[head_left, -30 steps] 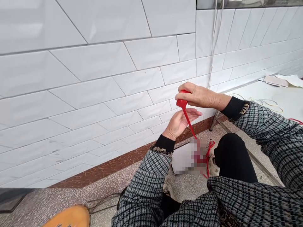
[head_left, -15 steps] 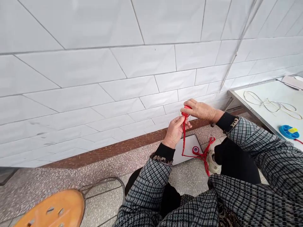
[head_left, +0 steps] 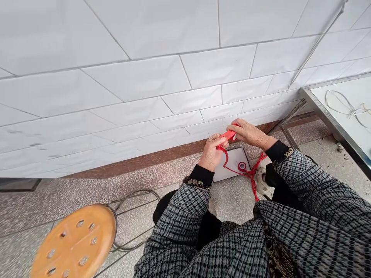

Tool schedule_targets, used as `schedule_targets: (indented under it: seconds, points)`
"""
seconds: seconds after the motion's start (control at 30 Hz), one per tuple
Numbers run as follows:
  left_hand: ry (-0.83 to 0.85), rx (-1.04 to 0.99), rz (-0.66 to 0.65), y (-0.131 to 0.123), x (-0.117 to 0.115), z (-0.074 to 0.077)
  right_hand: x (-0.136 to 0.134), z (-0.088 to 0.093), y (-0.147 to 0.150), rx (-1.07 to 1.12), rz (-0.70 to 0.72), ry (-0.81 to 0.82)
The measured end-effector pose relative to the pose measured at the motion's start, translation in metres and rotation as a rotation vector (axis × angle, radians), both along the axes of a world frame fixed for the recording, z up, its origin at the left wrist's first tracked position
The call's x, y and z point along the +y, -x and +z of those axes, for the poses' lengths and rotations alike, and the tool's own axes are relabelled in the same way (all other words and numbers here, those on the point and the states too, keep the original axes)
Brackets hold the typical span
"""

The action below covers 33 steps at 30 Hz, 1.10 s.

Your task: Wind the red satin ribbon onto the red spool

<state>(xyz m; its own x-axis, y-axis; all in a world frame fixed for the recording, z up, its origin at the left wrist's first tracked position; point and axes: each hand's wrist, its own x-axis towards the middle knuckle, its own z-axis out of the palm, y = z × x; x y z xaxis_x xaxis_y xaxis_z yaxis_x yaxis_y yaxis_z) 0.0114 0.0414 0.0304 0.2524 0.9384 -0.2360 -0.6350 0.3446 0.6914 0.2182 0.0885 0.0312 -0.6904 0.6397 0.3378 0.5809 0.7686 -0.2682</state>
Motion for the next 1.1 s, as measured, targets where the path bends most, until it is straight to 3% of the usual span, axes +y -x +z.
schedule_targets:
  seconds: [0.2, 0.37, 0.57, 0.67, 0.83, 1.1]
  points:
    - [-0.025, -0.065, -0.087, -0.001, -0.004, 0.005, -0.004, 0.012, -0.018, 0.005, -0.052, 0.006]
    - [-0.049, 0.057, -0.116, 0.005, -0.003, 0.003, -0.002, 0.023, -0.031, 0.044, -0.114, -0.035]
    - [-0.149, 0.176, -0.148, 0.007, -0.004, 0.003, 0.000, 0.028, -0.032, 0.203, -0.028, 0.039]
    - [-0.187, 0.194, -0.151, 0.006, -0.007, 0.006, -0.001, 0.026, -0.030, 0.268, -0.087, 0.158]
    - [-0.214, 0.155, -0.129, 0.006, -0.012, 0.009, -0.004, 0.029, -0.028, 0.382, -0.236, 0.527]
    - [-0.194, 0.166, -0.074, 0.002, -0.014, 0.002, -0.004, 0.030, -0.018, 0.604, -0.229, 0.829]
